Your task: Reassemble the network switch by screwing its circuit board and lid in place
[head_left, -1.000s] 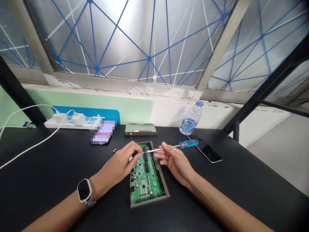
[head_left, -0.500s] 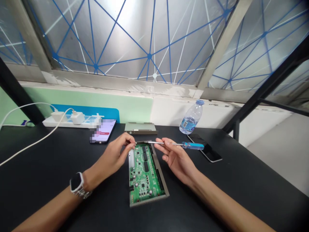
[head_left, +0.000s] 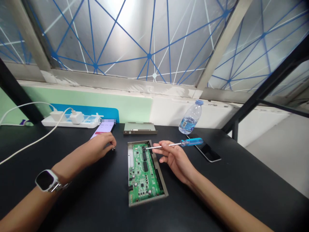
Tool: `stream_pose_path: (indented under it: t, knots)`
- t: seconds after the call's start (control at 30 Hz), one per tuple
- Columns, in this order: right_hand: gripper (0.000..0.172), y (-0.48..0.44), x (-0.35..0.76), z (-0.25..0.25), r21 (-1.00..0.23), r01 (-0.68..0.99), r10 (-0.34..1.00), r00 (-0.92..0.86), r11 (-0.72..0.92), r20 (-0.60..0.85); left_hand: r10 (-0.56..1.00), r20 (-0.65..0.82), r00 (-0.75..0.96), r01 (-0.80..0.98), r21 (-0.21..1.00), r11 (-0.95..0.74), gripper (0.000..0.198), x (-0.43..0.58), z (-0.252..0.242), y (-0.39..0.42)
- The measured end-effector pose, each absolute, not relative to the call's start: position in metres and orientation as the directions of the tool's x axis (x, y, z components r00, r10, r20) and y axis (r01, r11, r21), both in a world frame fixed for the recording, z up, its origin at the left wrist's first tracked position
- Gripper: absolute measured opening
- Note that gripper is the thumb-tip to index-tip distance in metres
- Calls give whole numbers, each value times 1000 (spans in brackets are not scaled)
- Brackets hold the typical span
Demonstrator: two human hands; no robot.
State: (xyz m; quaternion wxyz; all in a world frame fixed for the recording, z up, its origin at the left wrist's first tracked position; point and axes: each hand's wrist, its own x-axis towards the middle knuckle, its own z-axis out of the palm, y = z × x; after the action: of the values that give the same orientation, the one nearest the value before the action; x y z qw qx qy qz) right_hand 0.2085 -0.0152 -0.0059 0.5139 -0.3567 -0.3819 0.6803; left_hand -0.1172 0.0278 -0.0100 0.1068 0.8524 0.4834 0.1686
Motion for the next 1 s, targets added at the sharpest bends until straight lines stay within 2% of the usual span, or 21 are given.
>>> stream_pose_path:
  t: [0.4, 0.5, 0.73, 0.9, 1.0]
  knots:
    - [23, -16, 207, -7, -903, -393, 964, -253, -174, -75, 884, 99, 457, 829, 311, -464, 17, -113, -10, 28]
    - [23, -16, 207, -7, -907, -388, 967, -246, -166, -71, 883, 146, 446, 823, 322, -469, 16, -114, -10, 27]
    - [29, -19, 202, -3, -942, -322, 982, -185, -91, -31, 798, 339, 498, 686, 409, -602, 19, -89, -7, 16]
    - [38, -22, 199, -5, -971, -238, 984, -178, -22, 21, 776, 373, 509, 688, 366, -627, 24, -57, -3, 20]
    - [40, -23, 199, -6, -981, -195, 982, -186, 3, 40, 790, 296, 538, 721, 324, -612, 23, -45, 1, 31]
